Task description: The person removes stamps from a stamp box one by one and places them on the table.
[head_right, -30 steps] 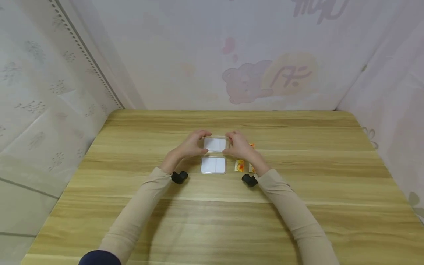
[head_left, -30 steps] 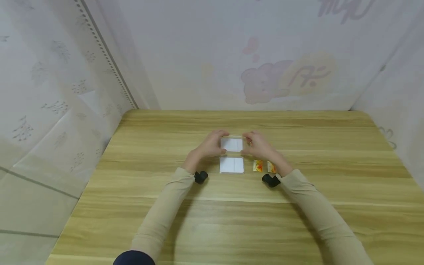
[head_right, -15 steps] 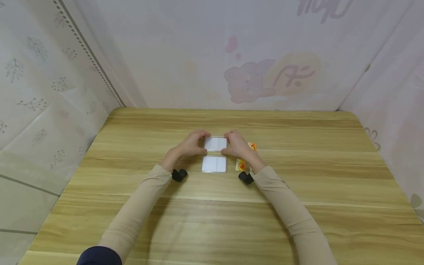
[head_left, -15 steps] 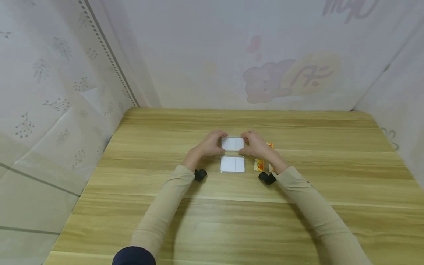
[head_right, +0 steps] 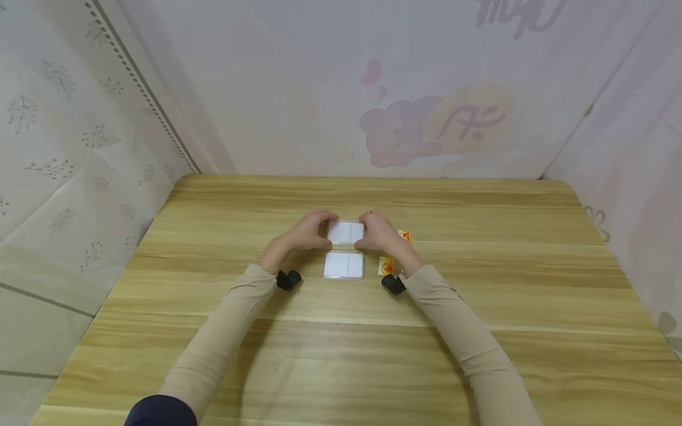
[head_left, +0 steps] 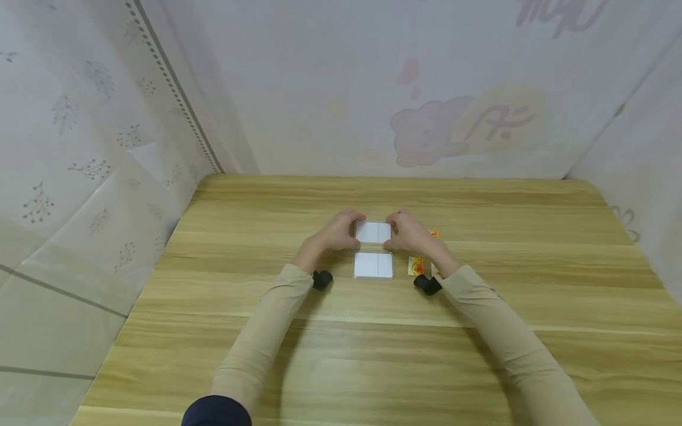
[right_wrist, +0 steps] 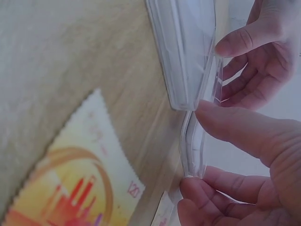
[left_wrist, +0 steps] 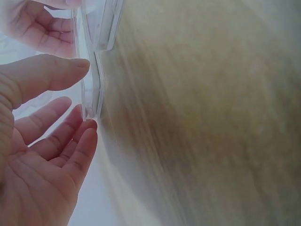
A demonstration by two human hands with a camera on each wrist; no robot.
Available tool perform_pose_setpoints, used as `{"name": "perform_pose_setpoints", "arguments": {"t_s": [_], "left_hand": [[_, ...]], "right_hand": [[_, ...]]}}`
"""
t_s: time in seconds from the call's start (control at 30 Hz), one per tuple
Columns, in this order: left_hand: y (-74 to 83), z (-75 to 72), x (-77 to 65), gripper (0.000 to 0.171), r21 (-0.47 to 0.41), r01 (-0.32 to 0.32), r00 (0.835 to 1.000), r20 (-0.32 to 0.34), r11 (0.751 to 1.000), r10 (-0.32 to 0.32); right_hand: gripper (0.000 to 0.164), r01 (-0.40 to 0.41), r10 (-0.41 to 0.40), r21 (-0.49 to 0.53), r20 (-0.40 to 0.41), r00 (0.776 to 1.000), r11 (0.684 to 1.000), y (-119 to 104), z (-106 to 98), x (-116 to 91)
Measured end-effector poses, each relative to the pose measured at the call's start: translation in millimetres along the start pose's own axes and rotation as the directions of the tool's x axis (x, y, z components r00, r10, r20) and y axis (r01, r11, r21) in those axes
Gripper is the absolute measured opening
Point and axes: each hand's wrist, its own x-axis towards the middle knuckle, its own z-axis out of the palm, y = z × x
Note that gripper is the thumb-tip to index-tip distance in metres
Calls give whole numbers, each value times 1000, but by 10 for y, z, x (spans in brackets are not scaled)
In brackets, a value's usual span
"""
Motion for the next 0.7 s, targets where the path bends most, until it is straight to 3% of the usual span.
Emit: {"name": "perform_pose_setpoints", "arguments": {"t_s": [0.17,0.7], "left_hand": [[2,-17,12,62,-4,-3,1000,9,1000,3],[-66,5,13,62,-36,-13,1000,-15,999,12]], "right_hand": [[51,-22,22,18,19,1000,1000,3,4,9],[58,-64,62,51,31,998,997,-6,-8,18]]}}
